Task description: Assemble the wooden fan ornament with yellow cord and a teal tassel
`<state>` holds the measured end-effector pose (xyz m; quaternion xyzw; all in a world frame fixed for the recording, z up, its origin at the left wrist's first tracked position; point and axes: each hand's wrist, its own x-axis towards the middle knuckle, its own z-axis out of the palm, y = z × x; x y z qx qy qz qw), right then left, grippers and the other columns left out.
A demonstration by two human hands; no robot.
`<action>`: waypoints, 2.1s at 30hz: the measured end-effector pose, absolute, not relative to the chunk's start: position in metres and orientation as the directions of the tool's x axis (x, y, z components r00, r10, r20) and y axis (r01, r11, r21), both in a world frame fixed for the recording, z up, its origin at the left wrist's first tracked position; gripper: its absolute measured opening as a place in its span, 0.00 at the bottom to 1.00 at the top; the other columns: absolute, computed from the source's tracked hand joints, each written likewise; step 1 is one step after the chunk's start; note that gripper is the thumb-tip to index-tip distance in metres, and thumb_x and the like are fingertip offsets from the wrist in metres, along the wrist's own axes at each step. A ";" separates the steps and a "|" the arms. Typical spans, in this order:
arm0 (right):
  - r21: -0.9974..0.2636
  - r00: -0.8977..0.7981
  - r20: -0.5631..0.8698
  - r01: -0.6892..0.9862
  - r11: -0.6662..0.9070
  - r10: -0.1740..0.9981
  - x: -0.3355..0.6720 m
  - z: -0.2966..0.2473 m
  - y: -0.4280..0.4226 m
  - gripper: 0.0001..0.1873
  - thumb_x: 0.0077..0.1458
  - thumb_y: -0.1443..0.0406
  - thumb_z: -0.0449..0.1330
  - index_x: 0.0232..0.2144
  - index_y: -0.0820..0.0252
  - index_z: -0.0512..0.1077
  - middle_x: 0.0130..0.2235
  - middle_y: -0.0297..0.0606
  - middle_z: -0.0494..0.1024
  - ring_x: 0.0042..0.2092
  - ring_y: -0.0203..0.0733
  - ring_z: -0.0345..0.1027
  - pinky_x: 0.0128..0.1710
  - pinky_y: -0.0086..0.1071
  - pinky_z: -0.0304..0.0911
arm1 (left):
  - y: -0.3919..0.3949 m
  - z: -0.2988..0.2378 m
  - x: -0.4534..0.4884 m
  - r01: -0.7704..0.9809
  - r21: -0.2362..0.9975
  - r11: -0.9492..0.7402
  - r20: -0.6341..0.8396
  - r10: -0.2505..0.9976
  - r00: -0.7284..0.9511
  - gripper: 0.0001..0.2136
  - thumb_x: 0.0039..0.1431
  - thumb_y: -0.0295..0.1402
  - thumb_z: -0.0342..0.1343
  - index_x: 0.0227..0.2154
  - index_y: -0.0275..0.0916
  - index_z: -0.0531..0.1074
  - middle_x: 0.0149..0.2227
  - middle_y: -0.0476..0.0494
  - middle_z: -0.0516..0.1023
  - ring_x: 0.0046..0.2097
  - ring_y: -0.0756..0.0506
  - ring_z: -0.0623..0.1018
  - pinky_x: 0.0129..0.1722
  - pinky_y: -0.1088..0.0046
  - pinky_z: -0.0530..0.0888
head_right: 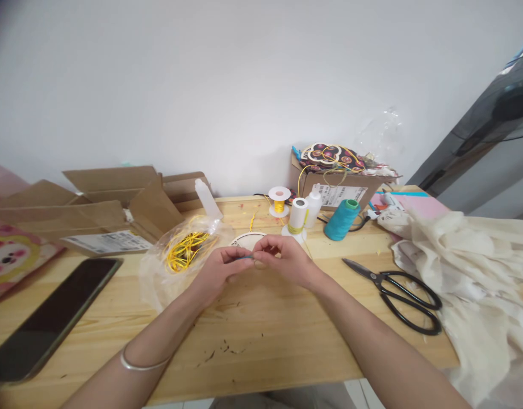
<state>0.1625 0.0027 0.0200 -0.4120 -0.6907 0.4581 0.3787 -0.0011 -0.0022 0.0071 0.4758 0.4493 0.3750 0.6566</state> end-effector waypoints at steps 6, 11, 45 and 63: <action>-0.995 -0.392 0.094 -0.002 0.102 0.915 0.160 0.016 0.002 0.08 0.45 0.62 0.58 0.25 0.62 0.67 0.24 0.30 0.66 0.26 0.30 0.57 0.26 0.26 0.55 | -0.003 0.008 -0.003 -0.228 0.903 0.364 -0.258 0.884 0.390 0.08 0.39 0.32 0.60 0.24 0.33 0.72 0.16 0.55 0.59 0.18 0.59 0.51 0.16 0.81 0.46; -0.996 -0.404 0.088 -0.051 0.074 0.910 0.159 0.014 0.002 0.09 0.44 0.61 0.60 0.24 0.61 0.67 0.24 0.30 0.67 0.27 0.31 0.58 0.28 0.27 0.56 | -0.003 0.012 -0.002 -0.188 0.909 0.371 -0.278 0.878 0.389 0.09 0.39 0.35 0.60 0.22 0.33 0.71 0.15 0.56 0.56 0.18 0.59 0.50 0.16 0.80 0.45; -0.875 -0.333 0.314 0.263 0.407 0.889 0.158 0.016 0.001 0.03 0.48 0.66 0.55 0.24 0.60 0.66 0.24 0.32 0.69 0.26 0.32 0.61 0.25 0.27 0.59 | -0.003 0.007 0.000 -0.245 0.889 0.386 -0.281 0.885 0.371 0.09 0.39 0.35 0.61 0.21 0.34 0.71 0.16 0.57 0.56 0.18 0.59 0.52 0.15 0.82 0.47; -0.548 -0.217 0.686 0.474 0.689 0.695 0.155 0.011 -0.003 0.04 0.45 0.70 0.58 0.27 0.58 0.70 0.31 0.36 0.71 0.35 0.37 0.64 0.36 0.34 0.61 | -0.003 0.006 0.002 -0.434 0.743 0.509 -0.322 0.841 0.435 0.09 0.41 0.32 0.60 0.20 0.32 0.67 0.17 0.57 0.54 0.17 0.60 0.49 0.12 0.88 0.46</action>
